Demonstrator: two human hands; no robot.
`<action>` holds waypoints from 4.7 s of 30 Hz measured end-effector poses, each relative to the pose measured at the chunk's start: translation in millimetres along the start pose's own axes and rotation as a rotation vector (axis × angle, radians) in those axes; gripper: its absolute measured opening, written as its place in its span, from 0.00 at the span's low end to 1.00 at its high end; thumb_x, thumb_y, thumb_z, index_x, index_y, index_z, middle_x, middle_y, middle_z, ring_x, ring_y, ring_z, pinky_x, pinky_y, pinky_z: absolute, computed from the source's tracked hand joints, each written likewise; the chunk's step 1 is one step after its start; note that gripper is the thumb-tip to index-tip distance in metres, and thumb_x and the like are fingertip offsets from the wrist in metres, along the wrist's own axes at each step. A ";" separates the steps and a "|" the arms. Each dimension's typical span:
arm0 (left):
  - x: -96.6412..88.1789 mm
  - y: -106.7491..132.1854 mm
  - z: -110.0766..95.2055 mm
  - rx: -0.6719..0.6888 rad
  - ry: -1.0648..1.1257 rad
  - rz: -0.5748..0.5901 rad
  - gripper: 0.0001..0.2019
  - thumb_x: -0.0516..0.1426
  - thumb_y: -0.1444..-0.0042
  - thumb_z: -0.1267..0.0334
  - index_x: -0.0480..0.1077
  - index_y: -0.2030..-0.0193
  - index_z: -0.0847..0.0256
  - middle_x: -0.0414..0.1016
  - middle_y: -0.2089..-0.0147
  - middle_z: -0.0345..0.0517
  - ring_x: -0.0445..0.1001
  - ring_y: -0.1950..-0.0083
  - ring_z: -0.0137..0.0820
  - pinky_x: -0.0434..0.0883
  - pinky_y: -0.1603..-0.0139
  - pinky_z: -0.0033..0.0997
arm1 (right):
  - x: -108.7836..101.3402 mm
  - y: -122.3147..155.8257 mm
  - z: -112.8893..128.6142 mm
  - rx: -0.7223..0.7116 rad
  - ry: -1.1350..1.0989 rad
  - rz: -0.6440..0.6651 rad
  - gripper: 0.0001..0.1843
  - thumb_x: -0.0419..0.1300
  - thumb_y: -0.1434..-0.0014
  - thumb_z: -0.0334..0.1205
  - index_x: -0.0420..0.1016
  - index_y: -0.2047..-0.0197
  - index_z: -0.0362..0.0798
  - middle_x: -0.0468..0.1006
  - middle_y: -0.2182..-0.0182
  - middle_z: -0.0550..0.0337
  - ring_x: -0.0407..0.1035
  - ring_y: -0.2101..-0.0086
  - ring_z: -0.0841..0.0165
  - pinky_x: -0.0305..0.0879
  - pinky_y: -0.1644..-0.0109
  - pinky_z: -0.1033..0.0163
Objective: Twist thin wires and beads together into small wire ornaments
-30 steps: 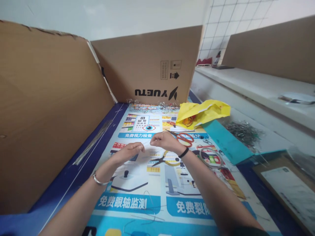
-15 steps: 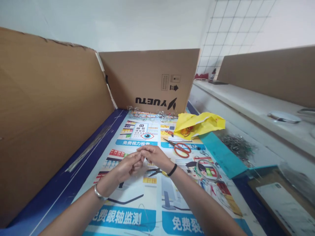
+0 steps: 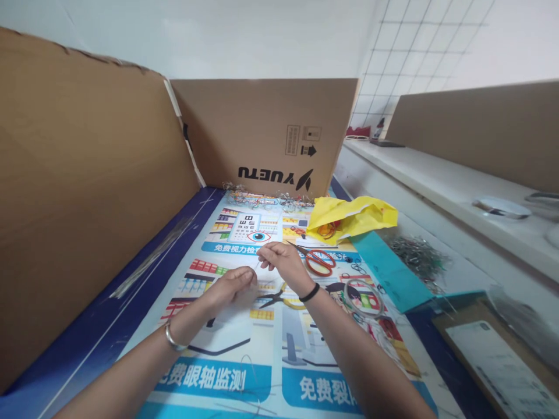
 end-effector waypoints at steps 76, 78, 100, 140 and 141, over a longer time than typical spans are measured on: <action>-24.7 2.8 18.2 -0.038 0.042 0.236 0.10 0.65 0.56 0.62 0.77 0.67 0.64 0.79 0.67 0.47 0.74 0.62 0.33 0.67 0.55 0.34 | 27.2 21.5 16.7 -0.283 0.568 0.358 0.08 0.58 0.43 0.36 0.77 0.72 0.46 0.77 0.75 0.61 0.70 0.72 0.72 0.61 0.68 0.70; -22.6 3.1 16.5 -0.014 0.064 0.242 0.11 0.64 0.56 0.60 0.77 0.67 0.64 0.78 0.66 0.48 0.74 0.61 0.34 0.67 0.54 0.35 | 27.1 21.8 17.5 -0.259 0.550 0.351 0.09 0.59 0.43 0.36 0.77 0.73 0.46 0.77 0.76 0.61 0.70 0.72 0.72 0.61 0.68 0.70; 6.6 3.8 3.3 -0.054 0.064 0.068 0.14 0.55 0.46 0.52 0.66 0.71 0.63 0.57 0.82 0.34 0.50 0.81 0.21 0.47 0.79 0.23 | -25.9 0.1 22.2 0.066 -0.175 0.065 0.13 0.68 0.58 0.45 0.76 0.74 0.43 0.72 0.81 0.62 0.64 0.81 0.75 0.61 0.77 0.68; -3.9 4.3 -20.1 0.018 -0.082 -0.349 0.09 0.57 0.52 0.58 0.71 0.73 0.63 0.61 0.80 0.35 0.53 0.80 0.22 0.49 0.80 0.23 | -3.9 -2.2 -18.0 0.203 -0.228 0.029 0.14 0.68 0.60 0.45 0.74 0.76 0.42 0.71 0.83 0.64 0.62 0.82 0.77 0.56 0.77 0.69; -3.3 4.7 -20.4 0.002 -0.056 -0.327 0.10 0.57 0.52 0.58 0.71 0.73 0.63 0.60 0.80 0.35 0.51 0.81 0.21 0.48 0.81 0.23 | -2.9 -1.5 -16.6 0.202 -0.219 0.027 0.14 0.68 0.60 0.44 0.74 0.75 0.42 0.70 0.83 0.65 0.62 0.82 0.77 0.56 0.77 0.69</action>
Point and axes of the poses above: each hand's wrist, its own y-axis away from the middle knuckle, its own x-axis out of the palm, z = x × y, the point moved 2 cm from there along -y, towards the middle knuckle
